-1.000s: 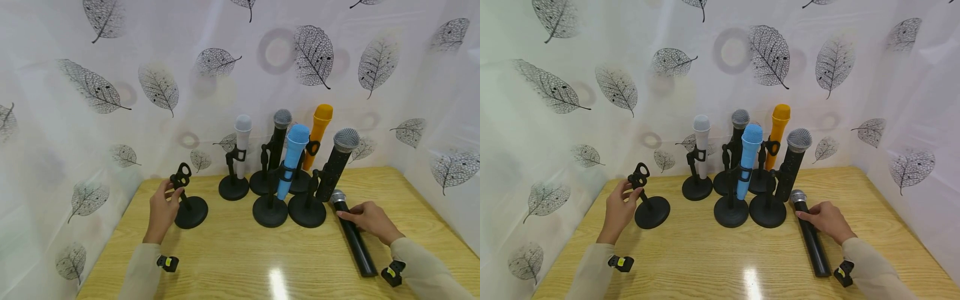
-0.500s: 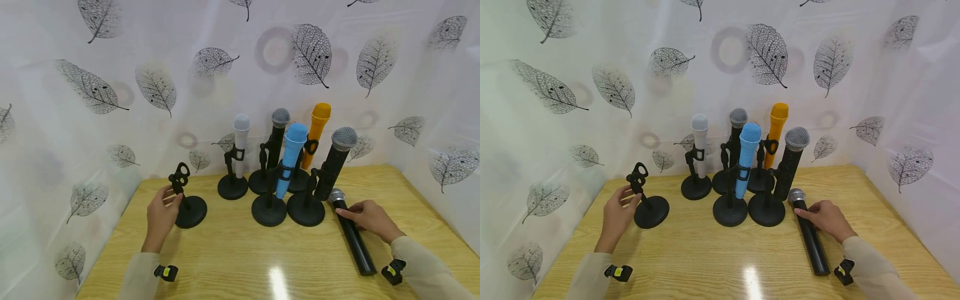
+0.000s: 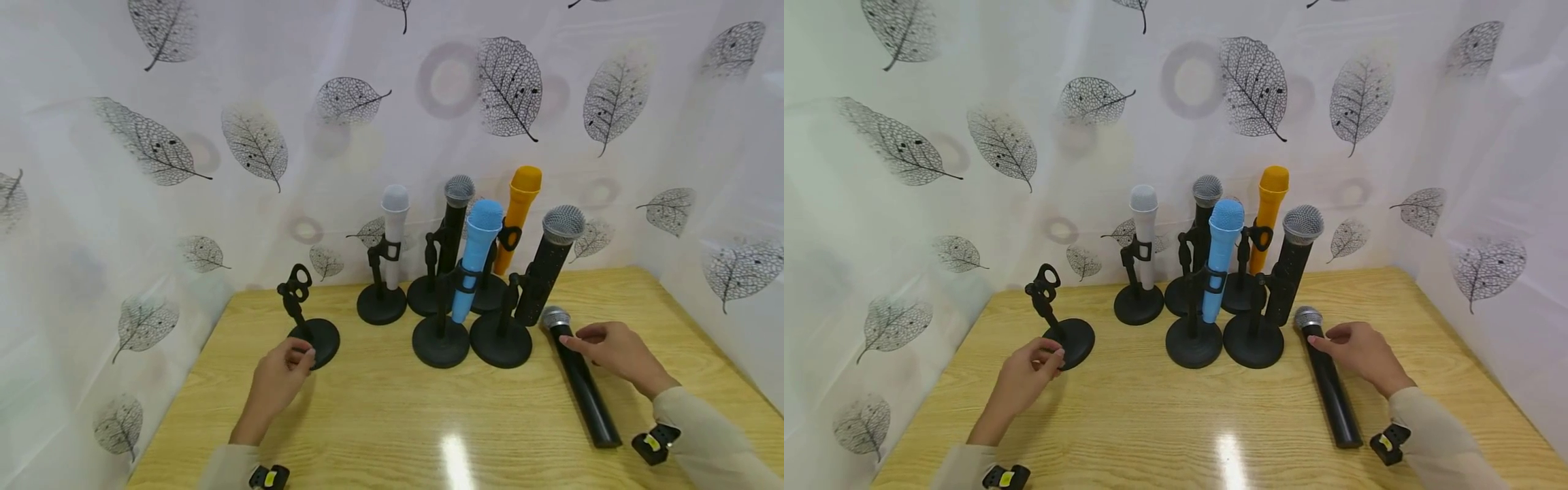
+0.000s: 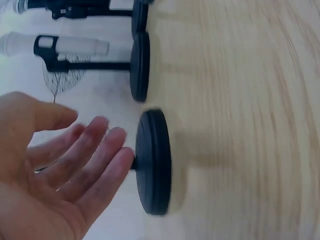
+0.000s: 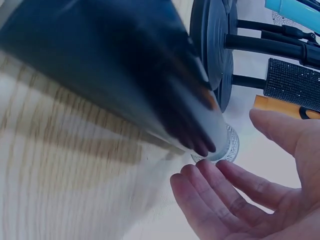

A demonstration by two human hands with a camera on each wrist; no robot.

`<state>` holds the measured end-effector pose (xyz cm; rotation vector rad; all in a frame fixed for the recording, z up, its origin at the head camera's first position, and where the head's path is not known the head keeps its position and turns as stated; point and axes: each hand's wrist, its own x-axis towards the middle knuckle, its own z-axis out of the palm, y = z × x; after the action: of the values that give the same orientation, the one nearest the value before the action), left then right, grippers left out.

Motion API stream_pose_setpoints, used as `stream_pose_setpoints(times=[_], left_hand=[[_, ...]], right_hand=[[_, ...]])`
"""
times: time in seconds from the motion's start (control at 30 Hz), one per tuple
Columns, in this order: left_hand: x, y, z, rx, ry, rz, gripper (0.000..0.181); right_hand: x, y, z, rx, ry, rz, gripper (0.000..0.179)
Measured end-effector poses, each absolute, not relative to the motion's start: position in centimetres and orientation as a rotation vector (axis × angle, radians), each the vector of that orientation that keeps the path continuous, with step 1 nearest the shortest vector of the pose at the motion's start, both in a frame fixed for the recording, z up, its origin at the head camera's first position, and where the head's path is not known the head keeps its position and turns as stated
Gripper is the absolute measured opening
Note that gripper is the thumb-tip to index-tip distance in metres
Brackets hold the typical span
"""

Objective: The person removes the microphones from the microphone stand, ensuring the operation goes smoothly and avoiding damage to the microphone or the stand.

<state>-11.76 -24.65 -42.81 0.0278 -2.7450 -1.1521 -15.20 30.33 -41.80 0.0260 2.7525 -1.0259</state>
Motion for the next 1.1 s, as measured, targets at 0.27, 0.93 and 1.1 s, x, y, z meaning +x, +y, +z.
stream_pose_setpoints(times=[0.27, 0.93, 1.1], left_hand=[[-12.5, -21.9, -42.3, -0.208, -2.8, -1.224, 0.012], [-18.3, -16.3, -42.7, -0.177, -2.774, -1.277, 0.046], [-20.7, -15.5, -42.0, -0.12, -2.719, -1.283, 0.046]], right_hand=[[-15.2, 30.7, -42.1, 0.068, 2.719, -1.077, 0.075], [-14.0, 31.6, -41.2, 0.068, 2.791, -1.017, 0.078], [-13.3, 31.3, -40.6, 0.035, 2.846, -0.962, 0.072]])
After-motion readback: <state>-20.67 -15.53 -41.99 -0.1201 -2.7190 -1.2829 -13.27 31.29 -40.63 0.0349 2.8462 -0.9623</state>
